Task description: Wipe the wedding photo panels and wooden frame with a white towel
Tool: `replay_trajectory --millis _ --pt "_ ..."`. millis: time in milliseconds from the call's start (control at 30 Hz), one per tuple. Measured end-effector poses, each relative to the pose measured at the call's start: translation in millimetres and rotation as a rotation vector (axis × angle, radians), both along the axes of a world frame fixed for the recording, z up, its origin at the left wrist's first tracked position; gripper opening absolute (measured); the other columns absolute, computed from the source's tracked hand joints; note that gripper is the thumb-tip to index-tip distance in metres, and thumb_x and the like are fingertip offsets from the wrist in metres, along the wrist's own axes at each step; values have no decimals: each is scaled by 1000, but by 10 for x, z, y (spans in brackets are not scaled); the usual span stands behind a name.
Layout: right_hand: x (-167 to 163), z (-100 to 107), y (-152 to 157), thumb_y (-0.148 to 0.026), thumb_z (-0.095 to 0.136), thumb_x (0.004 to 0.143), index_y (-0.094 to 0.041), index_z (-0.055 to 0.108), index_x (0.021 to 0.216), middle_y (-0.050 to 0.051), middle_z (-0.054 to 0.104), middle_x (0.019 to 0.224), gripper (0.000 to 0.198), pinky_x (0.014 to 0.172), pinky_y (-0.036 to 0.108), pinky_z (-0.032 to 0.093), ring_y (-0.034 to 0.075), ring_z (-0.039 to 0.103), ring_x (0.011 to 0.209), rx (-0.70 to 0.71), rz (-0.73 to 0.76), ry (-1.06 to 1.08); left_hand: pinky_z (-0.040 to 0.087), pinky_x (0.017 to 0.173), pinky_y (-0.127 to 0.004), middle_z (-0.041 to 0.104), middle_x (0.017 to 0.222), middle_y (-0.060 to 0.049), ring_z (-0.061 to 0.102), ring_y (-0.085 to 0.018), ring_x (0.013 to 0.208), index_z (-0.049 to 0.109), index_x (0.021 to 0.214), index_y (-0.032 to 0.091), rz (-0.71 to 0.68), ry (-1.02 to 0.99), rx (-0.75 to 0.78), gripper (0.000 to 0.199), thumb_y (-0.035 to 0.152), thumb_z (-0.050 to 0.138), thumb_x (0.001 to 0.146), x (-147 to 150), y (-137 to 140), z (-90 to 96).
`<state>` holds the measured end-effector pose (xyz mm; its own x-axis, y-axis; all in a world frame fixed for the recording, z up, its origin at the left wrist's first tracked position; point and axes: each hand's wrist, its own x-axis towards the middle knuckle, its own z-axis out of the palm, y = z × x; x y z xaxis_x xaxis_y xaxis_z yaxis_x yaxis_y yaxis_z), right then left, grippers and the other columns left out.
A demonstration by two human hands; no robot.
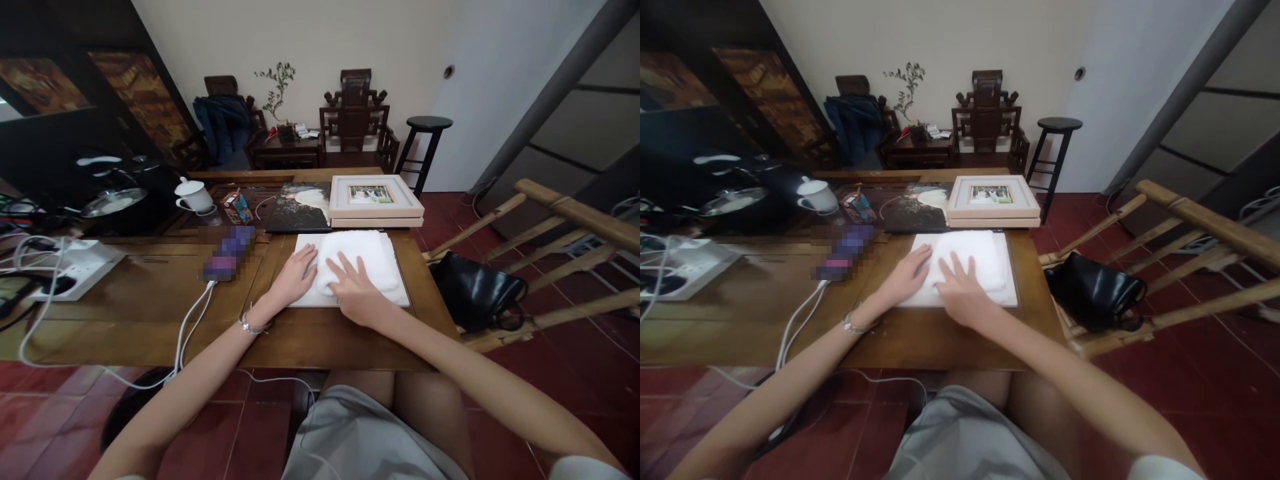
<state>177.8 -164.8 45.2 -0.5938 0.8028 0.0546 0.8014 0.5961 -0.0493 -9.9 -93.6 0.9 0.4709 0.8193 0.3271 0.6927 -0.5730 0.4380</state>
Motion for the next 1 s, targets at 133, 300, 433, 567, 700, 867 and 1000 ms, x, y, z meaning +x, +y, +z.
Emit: replay_trajectory --millis 133,300,433,567,700,867,1000 --pt "25 -21 -452 -11 50 82 -17 69 108 18 32 153 33 106 72 21 44 18 142 -22 95 5 33 112 -53 49 142 -19 41 -30 136 54 131 9 0 -5 1 45 23 40 91 -3 6 -10" --pt "58 77 -762 -15 55 81 -15 71 104 20 29 154 28 106 71 23 45 17 141 -86 151 0 33 112 -54 48 142 -19 40 -31 136 55 130 8 1 -15 -13 45 27 41 92 -6 8 -11" --pt "56 102 -635 -13 51 83 -16 70 105 18 36 151 29 106 70 25 43 21 141 -76 137 6 32 112 -54 47 143 -21 40 -31 137 54 131 5 -3 -3 -12 46 25 40 91 -7 6 -3" --pt "59 70 -278 -7 44 84 -16 69 108 17 39 150 36 107 68 24 41 24 141 -28 46 16 33 112 -53 49 142 -19 40 -30 136 54 130 8 2 -8 -17 44 24 40 91 1 -1 10" --pt "62 80 134 -4 45 81 -11 64 118 19 37 151 42 107 69 24 41 22 141 -48 -27 -17 32 112 -53 48 142 -21 41 -31 136 55 130 7 4 -11 -19 45 27 40 92 6 -4 11" --pt "37 100 453 -5 44 82 -11 59 124 19 37 150 45 105 67 28 40 23 141 17 -47 -32 33 111 -53 49 141 -21 42 -31 135 55 129 6 -9 -13 1 44 27 40 93 2 3 -2" --pt "-18 53 396 -4 45 81 -12 61 123 19 33 152 45 105 69 25 43 19 142 8 -84 -95 33 111 -53 49 141 -21 41 -31 135 54 130 6 -12 -1 1 45 25 40 92 0 6 -1"
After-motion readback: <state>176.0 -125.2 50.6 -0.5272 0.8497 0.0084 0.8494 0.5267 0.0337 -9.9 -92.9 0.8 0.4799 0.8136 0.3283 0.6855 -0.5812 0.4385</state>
